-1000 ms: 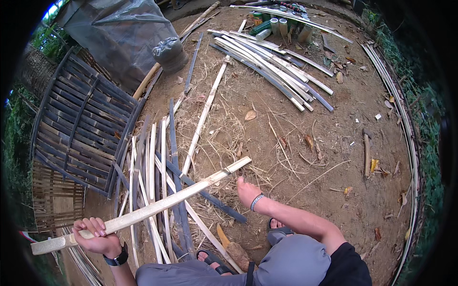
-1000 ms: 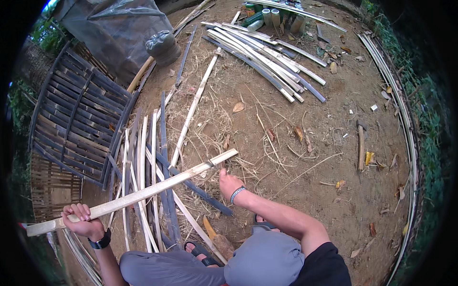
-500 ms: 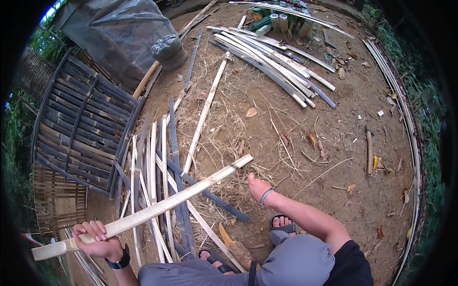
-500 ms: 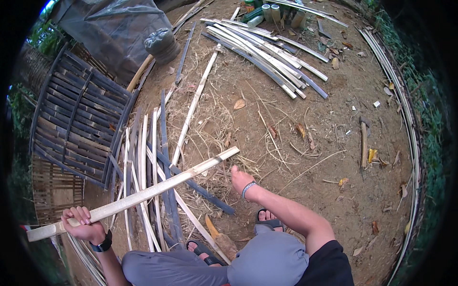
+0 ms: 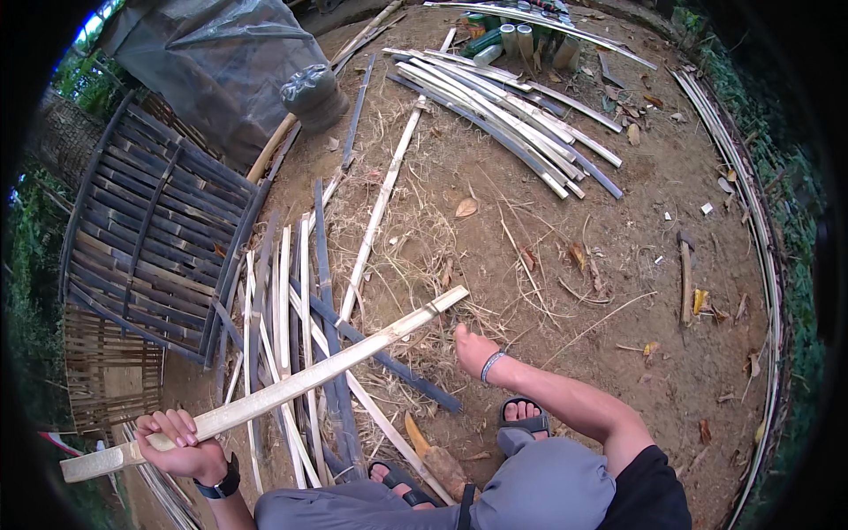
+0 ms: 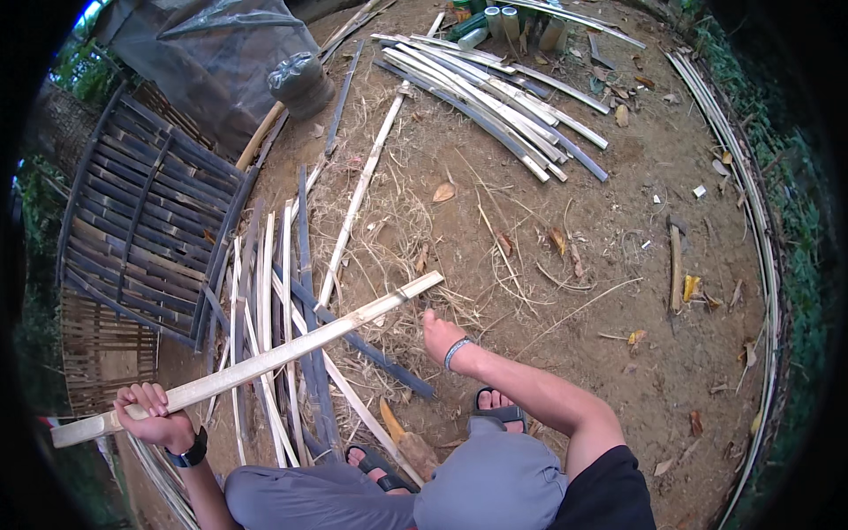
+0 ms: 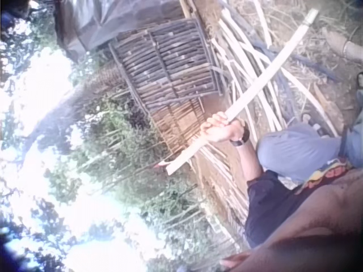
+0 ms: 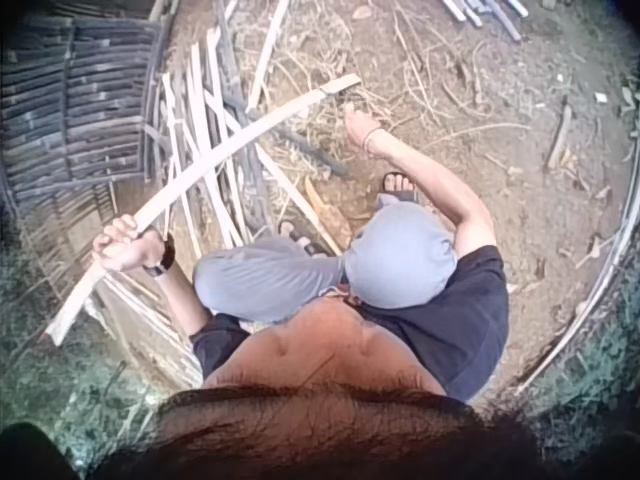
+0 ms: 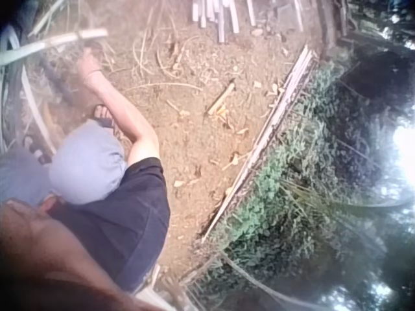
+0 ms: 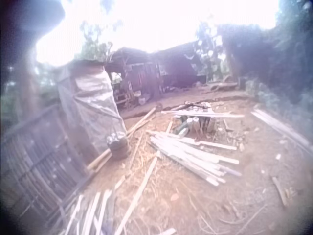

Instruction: The person shaves a long bamboo strip with a knife, holding the strip with one hand and using the knife to scrape or cut along its length.

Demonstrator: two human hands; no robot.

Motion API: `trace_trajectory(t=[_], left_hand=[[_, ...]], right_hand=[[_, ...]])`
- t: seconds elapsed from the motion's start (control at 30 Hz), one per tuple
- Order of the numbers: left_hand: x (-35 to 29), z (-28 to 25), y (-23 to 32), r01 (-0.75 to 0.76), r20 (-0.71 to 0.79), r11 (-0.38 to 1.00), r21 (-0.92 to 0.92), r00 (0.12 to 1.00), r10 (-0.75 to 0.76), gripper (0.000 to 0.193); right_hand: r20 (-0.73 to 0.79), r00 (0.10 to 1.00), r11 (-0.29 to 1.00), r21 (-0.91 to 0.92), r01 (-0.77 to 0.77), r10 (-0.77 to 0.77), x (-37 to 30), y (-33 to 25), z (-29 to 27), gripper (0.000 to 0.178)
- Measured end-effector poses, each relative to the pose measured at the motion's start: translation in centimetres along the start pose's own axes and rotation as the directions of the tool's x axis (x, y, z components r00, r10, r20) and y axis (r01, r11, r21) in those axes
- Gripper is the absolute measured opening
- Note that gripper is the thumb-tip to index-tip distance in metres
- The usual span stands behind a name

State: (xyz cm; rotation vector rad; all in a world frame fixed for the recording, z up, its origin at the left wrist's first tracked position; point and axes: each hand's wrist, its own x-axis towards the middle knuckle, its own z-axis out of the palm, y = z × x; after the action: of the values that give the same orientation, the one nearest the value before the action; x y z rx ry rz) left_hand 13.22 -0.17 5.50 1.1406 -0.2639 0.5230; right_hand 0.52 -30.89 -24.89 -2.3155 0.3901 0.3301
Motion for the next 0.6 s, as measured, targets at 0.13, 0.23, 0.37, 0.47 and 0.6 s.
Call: trace_trajectory(t=[0.13, 0.23, 0.37, 0.47, 0.6], left_hand=[[0.3, -0.8, 0.0, 0.011, 0.006, 1.0, -0.007, 1.0, -0.011, 0.03], [0.5, -1.0, -0.1, 0.029, 0.063, 0.999, -0.032, 0.998, -0.027, 0.03], [0.2, -0.4, 0.0, 0.024, 0.094, 0.998, -0.05, 0.995, -0.019, 0.03], [0.2, -0.9, 0.0, 0.015, 0.033, 1.0, -0.018, 0.999, -0.014, 0.03], [0.8, -1.3, -0.6, 0.038, -0.021, 0.999, -0.015, 0.999, -0.038, 0.03]], right_hand=[[-0.015, 0.993, 0.993, -0.028, 0.115, -0.116, -0.5, -2.0, 0.2, 0.016], [-0.064, 0.998, 1.0, 0.016, 0.002, -0.001, 1.0, 1.6, 1.1, 0.017], [-0.072, 0.997, 0.999, 0.05, 0.018, -0.015, 1.5, 1.8, 1.8, 0.016], [0.027, 0.994, 0.987, 0.124, 0.101, -0.105, -1.0, -3.6, 0.7, 0.014], [-0.049, 0.992, 0.991, 0.063, 0.119, -0.116, -0.6, -1.9, 0.8, 0.014]])
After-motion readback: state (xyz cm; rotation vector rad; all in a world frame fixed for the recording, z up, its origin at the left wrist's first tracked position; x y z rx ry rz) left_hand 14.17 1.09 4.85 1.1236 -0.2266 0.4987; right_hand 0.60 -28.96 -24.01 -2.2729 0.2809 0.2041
